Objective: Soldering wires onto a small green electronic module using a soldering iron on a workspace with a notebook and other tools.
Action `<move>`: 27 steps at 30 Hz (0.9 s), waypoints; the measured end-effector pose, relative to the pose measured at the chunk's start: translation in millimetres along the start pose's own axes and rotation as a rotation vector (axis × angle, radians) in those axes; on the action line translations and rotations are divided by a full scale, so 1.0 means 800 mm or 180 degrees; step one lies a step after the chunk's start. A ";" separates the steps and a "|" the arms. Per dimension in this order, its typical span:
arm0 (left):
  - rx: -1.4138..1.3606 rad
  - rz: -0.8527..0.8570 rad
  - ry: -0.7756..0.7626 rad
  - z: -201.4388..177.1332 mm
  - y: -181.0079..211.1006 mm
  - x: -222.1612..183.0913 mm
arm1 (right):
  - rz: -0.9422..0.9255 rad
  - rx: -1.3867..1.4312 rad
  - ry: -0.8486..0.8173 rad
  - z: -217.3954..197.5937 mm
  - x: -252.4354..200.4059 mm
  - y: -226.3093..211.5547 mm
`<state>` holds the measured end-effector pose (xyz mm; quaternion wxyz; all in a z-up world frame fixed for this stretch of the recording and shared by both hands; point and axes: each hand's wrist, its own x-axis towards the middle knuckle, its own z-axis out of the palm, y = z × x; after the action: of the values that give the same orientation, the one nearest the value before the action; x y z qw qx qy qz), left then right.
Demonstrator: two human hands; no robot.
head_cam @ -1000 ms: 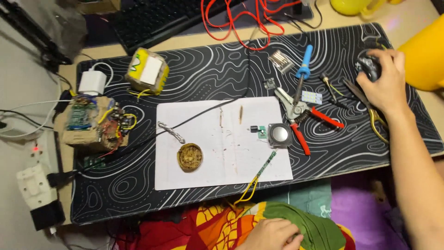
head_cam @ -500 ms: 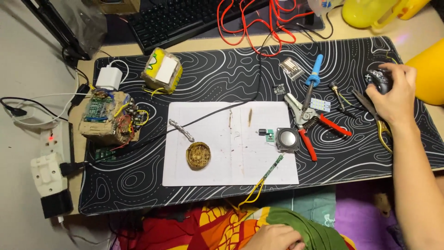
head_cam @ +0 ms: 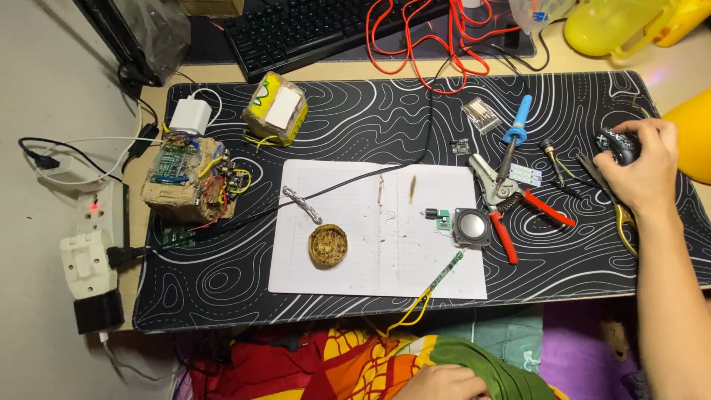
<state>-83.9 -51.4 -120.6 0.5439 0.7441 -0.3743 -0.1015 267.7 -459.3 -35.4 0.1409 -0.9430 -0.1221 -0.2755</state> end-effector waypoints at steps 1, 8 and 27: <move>0.0048 0.0002 -0.0038 0.000 0.000 0.000 | 0.0008 -0.0074 0.0009 0.001 -0.001 0.003; -0.0222 -0.0092 -0.0192 -0.010 0.004 -0.001 | -0.0167 0.0092 0.0165 -0.007 0.005 -0.011; -0.0458 -0.0173 -0.0285 0.014 -0.023 -0.011 | 0.0042 -0.0138 -0.0007 -0.002 0.010 -0.011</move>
<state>-87.9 -51.5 -143.1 0.5757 0.7077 -0.3698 -0.1760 270.7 -450.3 -27.6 0.1221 -0.9470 -0.1101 -0.2762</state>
